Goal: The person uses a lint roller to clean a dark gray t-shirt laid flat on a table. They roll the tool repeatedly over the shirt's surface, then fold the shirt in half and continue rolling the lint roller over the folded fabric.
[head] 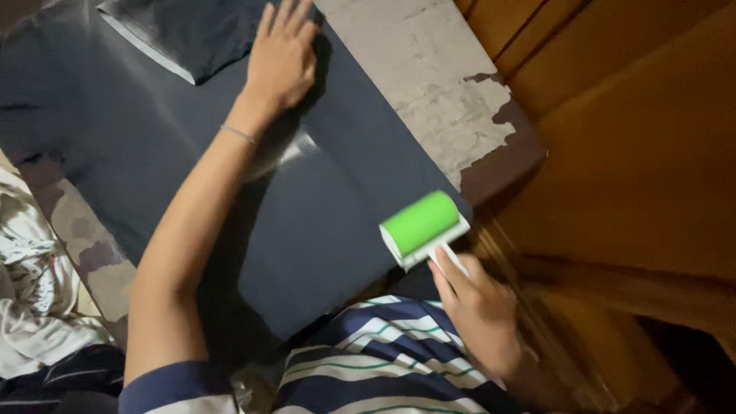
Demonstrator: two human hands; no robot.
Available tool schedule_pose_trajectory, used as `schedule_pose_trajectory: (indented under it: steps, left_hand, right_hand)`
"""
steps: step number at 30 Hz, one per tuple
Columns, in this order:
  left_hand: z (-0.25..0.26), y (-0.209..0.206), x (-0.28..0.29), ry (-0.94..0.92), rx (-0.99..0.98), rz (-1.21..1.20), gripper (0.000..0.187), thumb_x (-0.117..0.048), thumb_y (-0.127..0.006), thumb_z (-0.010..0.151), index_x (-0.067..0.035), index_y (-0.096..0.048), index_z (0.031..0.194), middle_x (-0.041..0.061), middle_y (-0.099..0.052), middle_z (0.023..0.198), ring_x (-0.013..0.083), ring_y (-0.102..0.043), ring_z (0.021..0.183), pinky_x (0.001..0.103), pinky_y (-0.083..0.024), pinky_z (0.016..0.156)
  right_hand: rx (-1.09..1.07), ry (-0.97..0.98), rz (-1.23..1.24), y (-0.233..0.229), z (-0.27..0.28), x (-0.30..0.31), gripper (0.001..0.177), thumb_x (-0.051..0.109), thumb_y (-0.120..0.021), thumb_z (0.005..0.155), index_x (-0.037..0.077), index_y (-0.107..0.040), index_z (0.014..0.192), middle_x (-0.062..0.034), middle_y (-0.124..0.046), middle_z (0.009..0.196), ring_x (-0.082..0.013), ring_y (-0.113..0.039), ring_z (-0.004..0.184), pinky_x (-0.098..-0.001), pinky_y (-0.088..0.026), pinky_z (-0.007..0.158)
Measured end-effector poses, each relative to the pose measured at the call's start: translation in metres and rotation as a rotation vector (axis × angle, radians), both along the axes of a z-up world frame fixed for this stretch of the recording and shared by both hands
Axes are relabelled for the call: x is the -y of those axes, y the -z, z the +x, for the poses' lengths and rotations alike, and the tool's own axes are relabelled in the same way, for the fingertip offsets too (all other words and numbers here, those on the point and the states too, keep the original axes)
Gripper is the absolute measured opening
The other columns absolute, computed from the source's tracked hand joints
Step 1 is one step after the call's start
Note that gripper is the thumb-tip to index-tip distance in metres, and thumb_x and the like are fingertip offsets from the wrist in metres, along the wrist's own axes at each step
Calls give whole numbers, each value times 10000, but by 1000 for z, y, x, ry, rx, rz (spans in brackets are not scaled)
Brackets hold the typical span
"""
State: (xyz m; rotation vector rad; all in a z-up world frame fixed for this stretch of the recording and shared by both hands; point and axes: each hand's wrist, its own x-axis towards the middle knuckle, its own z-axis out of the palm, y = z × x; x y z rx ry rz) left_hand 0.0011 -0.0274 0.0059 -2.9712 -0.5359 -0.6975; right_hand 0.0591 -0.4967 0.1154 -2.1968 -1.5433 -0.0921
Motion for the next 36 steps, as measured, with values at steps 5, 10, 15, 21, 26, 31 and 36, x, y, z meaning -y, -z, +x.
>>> schedule_pose_trajectory:
  steps: [5, 10, 15, 21, 26, 31, 36]
  left_hand:
    - [-8, -7, 32, 58, 34, -242, 369, -167, -558, 1022, -47, -603, 1368, 203, -432, 1628, 399, -364, 1508, 520, -230, 1254]
    - [-14, -7, 37, -13, 62, -362, 417, -236, -504, 1090, -46, -566, 1457, 211, -423, 1616, 390, -342, 1515, 529, -217, 1245]
    - [-14, -12, 47, -54, 25, -339, 445, -268, -510, 1085, -35, -561, 1461, 226, -420, 1610, 388, -331, 1513, 529, -211, 1239]
    - [-12, -15, 50, -80, 25, -343, 448, -275, -509, 1096, -31, -558, 1468, 224, -408, 1623, 385, -323, 1521, 530, -197, 1248]
    - [-13, -16, 52, -88, 27, -363, 444, -270, -517, 1086, -33, -571, 1458, 220, -411, 1619, 385, -317, 1519, 529, -194, 1246]
    - [-14, -9, 46, -91, 42, -374, 431, -271, -525, 1078, -28, -591, 1427, 224, -423, 1604, 379, -334, 1513, 522, -201, 1242]
    - [-15, -15, 40, -32, 316, -554, 258, -137, -553, 1072, -43, -643, 1296, 184, -563, 1504, 355, -498, 1427, 476, -370, 1204]
  right_hand:
    - [24, -2, 24, 31, 21, -88, 255, 246, -737, 952, 155, -740, 1190, -101, -648, 858, -328, -664, 612, -420, -511, 516]
    - [-119, -102, 177, 52, 33, -135, 267, 213, -735, 987, 129, -724, 1241, -109, -643, 904, -322, -674, 683, -412, -523, 584]
    - [-74, -90, 194, 44, 44, -37, 301, 131, -784, 939, 87, -728, 1231, -63, -714, 999, -237, -719, 774, -325, -552, 643]
    - [-26, 72, 130, 32, 25, 35, 306, 134, -805, 899, 93, -746, 1197, -63, -705, 931, -196, -719, 744, -319, -559, 616]
    - [-177, 82, 138, 35, 28, -14, 310, 139, -795, 909, 112, -739, 1213, -68, -709, 954, -212, -716, 743, -329, -546, 598]
    - [-131, 13, 154, 43, 43, -122, 291, 205, -756, 948, 155, -762, 1235, -84, -663, 849, -294, -678, 693, -401, -534, 619]
    - [-193, 18, 132, 42, 42, -162, 279, 227, -753, 951, 149, -758, 1219, -117, -668, 873, -341, -670, 717, -439, -520, 618]
